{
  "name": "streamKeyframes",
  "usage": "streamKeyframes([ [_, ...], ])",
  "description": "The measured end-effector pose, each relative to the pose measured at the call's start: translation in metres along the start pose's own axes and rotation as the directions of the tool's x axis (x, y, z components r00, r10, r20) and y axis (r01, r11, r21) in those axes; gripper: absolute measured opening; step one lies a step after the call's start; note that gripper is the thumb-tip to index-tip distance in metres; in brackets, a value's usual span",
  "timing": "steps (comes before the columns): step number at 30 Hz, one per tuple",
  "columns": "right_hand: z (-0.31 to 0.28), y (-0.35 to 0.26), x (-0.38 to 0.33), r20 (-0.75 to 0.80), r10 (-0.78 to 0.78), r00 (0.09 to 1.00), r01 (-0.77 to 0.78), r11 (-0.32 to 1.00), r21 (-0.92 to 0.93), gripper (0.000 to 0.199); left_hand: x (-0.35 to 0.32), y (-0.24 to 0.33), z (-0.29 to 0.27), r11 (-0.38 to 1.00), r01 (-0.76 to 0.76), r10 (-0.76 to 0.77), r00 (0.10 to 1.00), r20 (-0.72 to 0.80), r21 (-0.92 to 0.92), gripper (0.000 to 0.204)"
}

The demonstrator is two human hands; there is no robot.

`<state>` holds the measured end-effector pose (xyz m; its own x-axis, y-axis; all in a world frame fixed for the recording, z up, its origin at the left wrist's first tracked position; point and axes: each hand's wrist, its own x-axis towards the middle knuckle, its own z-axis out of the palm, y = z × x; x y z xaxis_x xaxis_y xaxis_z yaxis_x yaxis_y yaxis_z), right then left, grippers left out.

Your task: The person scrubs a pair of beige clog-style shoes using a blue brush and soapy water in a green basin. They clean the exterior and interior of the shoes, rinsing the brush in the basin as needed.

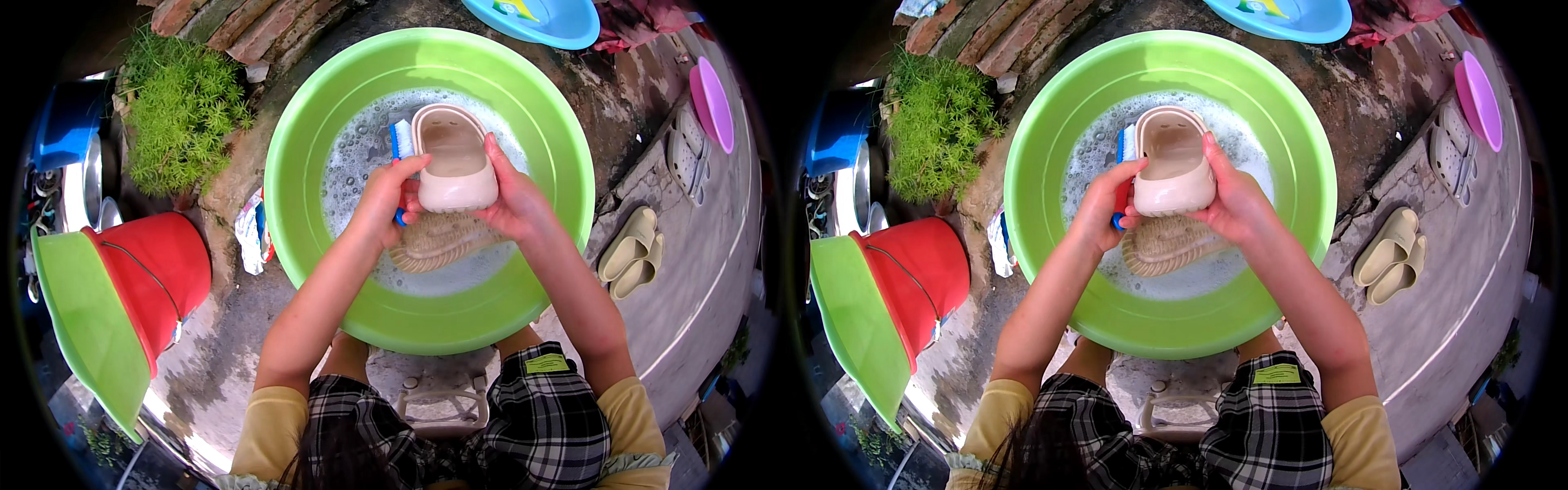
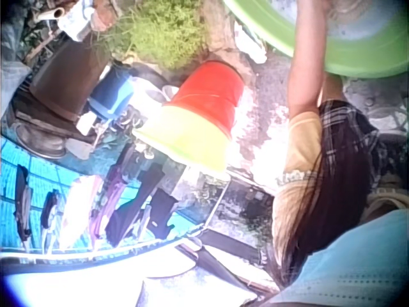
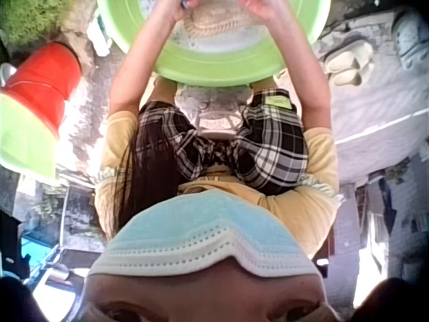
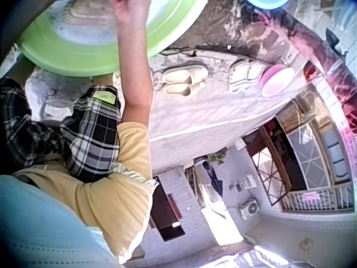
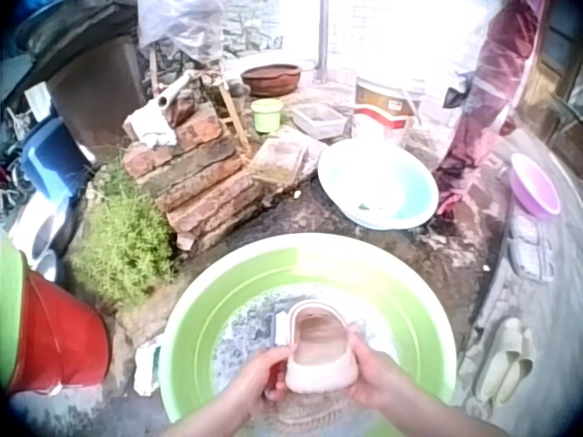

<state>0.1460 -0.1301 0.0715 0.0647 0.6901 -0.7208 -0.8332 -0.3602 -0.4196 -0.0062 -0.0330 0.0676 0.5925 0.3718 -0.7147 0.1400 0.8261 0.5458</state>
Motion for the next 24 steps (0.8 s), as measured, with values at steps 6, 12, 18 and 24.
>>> streamKeyframes([
  [6, -0.018, 0.026, 0.035, -0.08, -0.035, 0.996, 0.007, 0.947, -0.32, 0.048, 0.036, -0.009, -0.044, 0.893, -0.045, 0.097, 0.991, -0.096, 0.447, 0.023],
  [12, -0.011, 0.059, 0.065, -0.075, -0.221, 0.972, 0.073, 0.593, -0.802, 0.052, 0.06, -0.028, -0.064, 0.445, -0.153, 0.585, 0.796, -0.157, 0.882, 0.041],
  [18, -0.046, 0.084, 0.105, 0.012, 0.002, 1.0, 0.013, -0.139, -0.99, 0.054, 0.071, -0.019, -0.073, 0.265, -0.039, 0.537, 0.836, -0.114, 0.963, 0.039],
  [24, -0.024, 0.076, 0.088, -0.277, 0.19, 0.942, -0.33, 0.366, -0.87, 0.038, 0.069, -0.046, -0.088, 0.297, 0.113, 0.431, 0.871, -0.238, 0.948, 0.031],
])
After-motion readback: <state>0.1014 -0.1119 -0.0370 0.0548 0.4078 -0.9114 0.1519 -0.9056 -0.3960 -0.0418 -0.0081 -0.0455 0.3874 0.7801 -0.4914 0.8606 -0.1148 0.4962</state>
